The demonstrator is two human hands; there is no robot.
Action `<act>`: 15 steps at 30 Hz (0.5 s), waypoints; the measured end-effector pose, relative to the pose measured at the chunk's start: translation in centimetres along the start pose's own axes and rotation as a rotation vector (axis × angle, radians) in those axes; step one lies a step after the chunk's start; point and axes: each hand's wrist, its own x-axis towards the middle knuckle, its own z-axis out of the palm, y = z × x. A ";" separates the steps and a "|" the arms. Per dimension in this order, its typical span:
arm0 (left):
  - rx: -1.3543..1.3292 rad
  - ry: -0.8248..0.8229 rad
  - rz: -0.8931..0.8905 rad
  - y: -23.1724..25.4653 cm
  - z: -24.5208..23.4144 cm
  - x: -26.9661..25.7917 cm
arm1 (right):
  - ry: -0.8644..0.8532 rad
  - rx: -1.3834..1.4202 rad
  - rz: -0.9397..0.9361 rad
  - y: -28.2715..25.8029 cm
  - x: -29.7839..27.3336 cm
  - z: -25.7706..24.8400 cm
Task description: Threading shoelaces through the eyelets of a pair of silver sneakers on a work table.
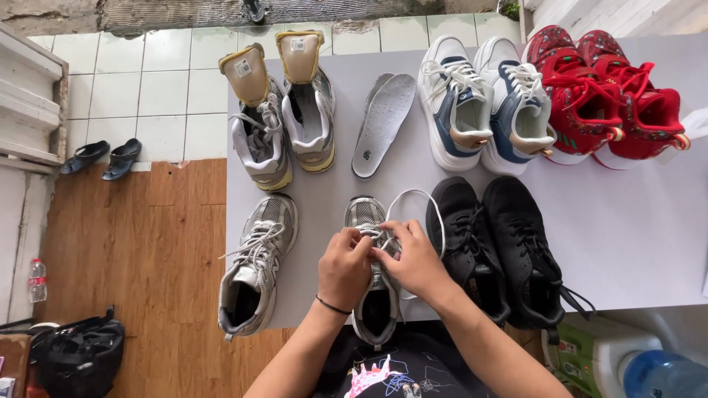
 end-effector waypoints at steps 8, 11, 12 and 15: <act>-0.226 -0.005 -0.009 -1.0 -0.2 -0.2 | -0.113 0.057 0.040 0.5 0.7 0.2; -0.383 -0.046 -0.207 -1.6 -0.3 -0.2 | -0.057 0.057 0.044 -0.7 0.3 -0.6; -0.383 -0.045 -0.209 -1.7 -0.8 0.4 | -0.058 0.054 0.044 -0.6 0.2 -0.6; -0.781 -0.210 -0.578 -2.0 -1.8 1.8 | -0.004 -0.013 -0.003 -0.2 -0.2 -0.8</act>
